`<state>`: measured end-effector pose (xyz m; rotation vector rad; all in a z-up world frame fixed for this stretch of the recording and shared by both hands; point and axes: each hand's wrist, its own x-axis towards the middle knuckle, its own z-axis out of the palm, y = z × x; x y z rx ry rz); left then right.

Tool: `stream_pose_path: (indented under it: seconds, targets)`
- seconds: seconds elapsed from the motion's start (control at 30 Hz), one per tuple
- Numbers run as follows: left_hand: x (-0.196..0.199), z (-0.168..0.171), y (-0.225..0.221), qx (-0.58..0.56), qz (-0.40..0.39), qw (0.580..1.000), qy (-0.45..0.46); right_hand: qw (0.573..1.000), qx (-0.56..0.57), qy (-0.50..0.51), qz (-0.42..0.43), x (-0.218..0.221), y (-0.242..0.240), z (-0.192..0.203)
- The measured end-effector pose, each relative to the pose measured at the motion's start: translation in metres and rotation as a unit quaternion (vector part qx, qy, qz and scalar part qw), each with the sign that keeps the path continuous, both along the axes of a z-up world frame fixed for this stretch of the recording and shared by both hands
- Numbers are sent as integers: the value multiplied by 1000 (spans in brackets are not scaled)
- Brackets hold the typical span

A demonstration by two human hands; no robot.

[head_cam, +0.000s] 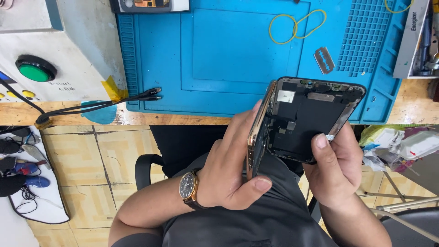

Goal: Technician disassembling a smartphone by prying the casing open and removing internal screws with a precision screwdriver.

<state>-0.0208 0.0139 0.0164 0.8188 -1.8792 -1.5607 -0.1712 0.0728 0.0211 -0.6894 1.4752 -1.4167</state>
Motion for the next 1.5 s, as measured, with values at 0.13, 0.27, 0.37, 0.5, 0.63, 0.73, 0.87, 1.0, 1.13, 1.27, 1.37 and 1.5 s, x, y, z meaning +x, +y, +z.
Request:
stream_pose_path:
  seconds: [0.13,0.27,0.37,0.5,0.63,0.73,0.87,1.0,1.13,1.27,1.37,1.5]
  targets:
    - [1,-2,3,-16,-1,1000,-6,1000,-8,-11,-4,1,0,-2]
    - [1,-2,3,-17,-4,1000,-7,1000,-11,-16,-10,1,0,-3]
    - [1,-1,2,-13,-6,1000,-4,1000,-19,-21,-12,2,-1,-3]
    - [0,0,2,-7,-4,1000,-8,1000,-14,-19,-13,1,0,-3]
    - [-1,1,1,-6,-5,1000,-7,1000,-16,0,-13,1,0,-4]
    - [-2,2,0,-9,0,1000,-2,1000,-15,17,-16,1,0,-3]
    - [-5,6,-5,16,3,999,45,999,-1,42,7,1,-4,4]
    - [-6,7,-9,31,3,997,70,999,20,33,36,1,-9,10]
    - [-4,4,-7,41,5,996,77,998,21,38,52,1,-10,10]
    - [-3,-3,-2,122,31,987,102,991,35,99,87,1,-12,6]
    - [-8,0,-2,201,69,969,122,982,50,122,133,-3,-14,5]
    - [-12,7,-7,322,126,928,137,982,11,-9,188,-9,-22,10]
